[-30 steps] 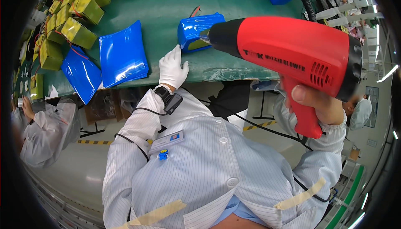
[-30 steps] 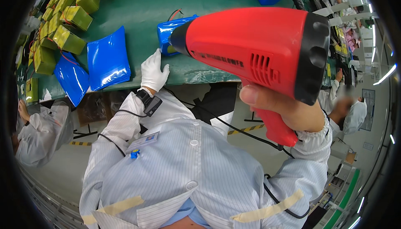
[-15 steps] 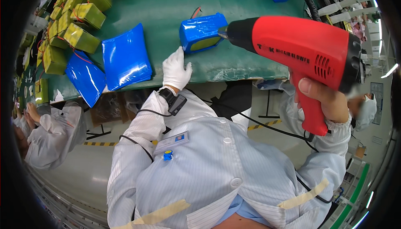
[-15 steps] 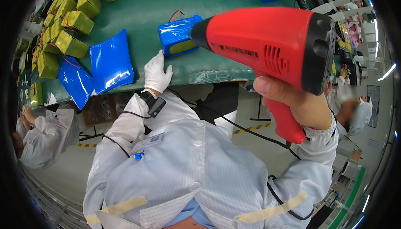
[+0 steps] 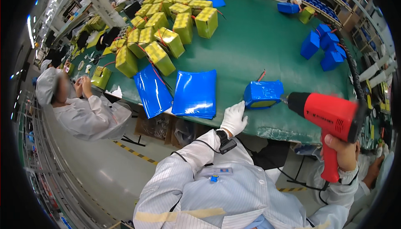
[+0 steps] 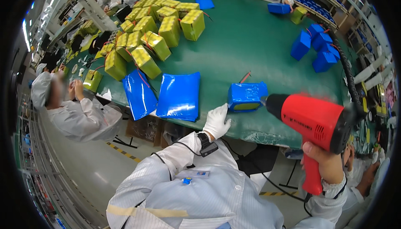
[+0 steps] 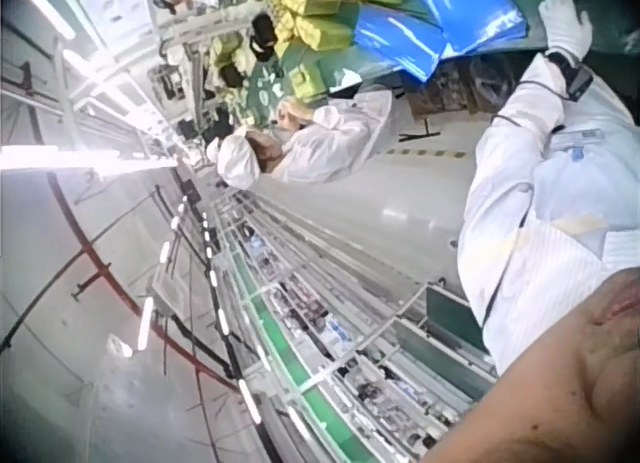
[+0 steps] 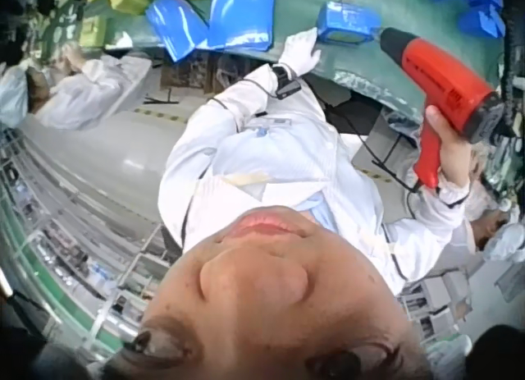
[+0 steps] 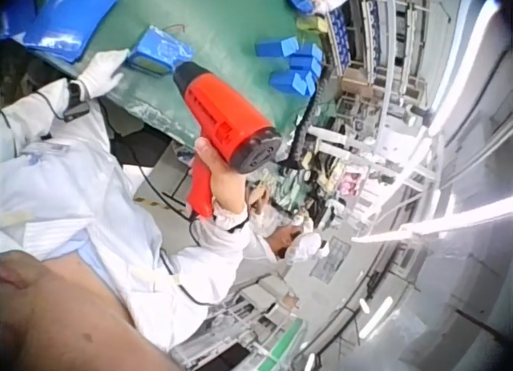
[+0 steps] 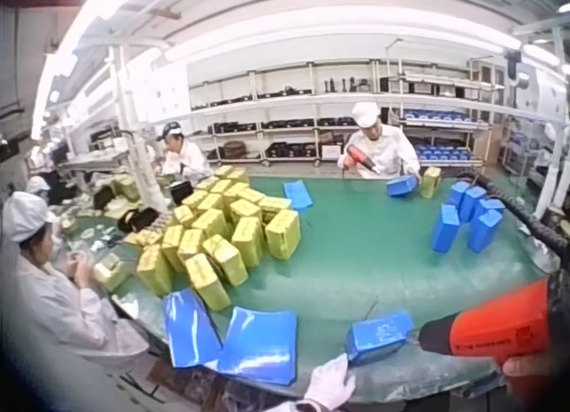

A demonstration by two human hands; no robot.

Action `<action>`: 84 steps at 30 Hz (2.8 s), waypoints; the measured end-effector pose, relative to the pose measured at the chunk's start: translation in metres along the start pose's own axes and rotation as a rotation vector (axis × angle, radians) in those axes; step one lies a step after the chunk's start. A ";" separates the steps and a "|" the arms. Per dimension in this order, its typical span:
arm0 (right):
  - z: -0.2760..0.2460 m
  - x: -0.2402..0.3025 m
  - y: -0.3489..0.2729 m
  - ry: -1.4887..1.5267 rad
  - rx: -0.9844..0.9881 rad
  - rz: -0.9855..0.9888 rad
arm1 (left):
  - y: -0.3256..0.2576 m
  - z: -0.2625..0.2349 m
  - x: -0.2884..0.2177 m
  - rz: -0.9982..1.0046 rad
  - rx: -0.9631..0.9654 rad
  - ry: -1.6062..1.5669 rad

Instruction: Applying heat with a heat gun to shrink blue plastic casing around battery packs on a production line.

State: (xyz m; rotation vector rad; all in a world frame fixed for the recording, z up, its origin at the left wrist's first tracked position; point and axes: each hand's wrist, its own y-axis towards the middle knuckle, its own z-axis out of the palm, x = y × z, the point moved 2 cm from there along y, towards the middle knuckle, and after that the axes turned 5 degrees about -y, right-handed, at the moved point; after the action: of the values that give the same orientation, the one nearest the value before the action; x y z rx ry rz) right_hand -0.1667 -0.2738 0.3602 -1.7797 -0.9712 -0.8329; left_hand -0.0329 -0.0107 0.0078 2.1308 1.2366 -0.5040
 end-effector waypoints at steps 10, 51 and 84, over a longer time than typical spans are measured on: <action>-0.013 -0.042 0.014 0.043 0.014 -0.186 | 0.003 -0.005 -0.012 0.017 0.005 -0.055; -0.026 -0.013 0.000 0.197 0.096 -0.050 | 0.008 0.014 -0.006 0.024 0.033 0.092; -0.020 0.018 0.009 -0.088 0.080 -0.052 | 0.049 -0.049 -0.057 0.135 -0.151 0.153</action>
State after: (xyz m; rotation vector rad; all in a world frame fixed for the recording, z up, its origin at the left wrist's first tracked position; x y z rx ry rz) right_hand -0.1530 -0.2901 0.3784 -1.7414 -1.0973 -0.7425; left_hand -0.0171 -0.0322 0.0936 2.1365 1.1632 -0.1856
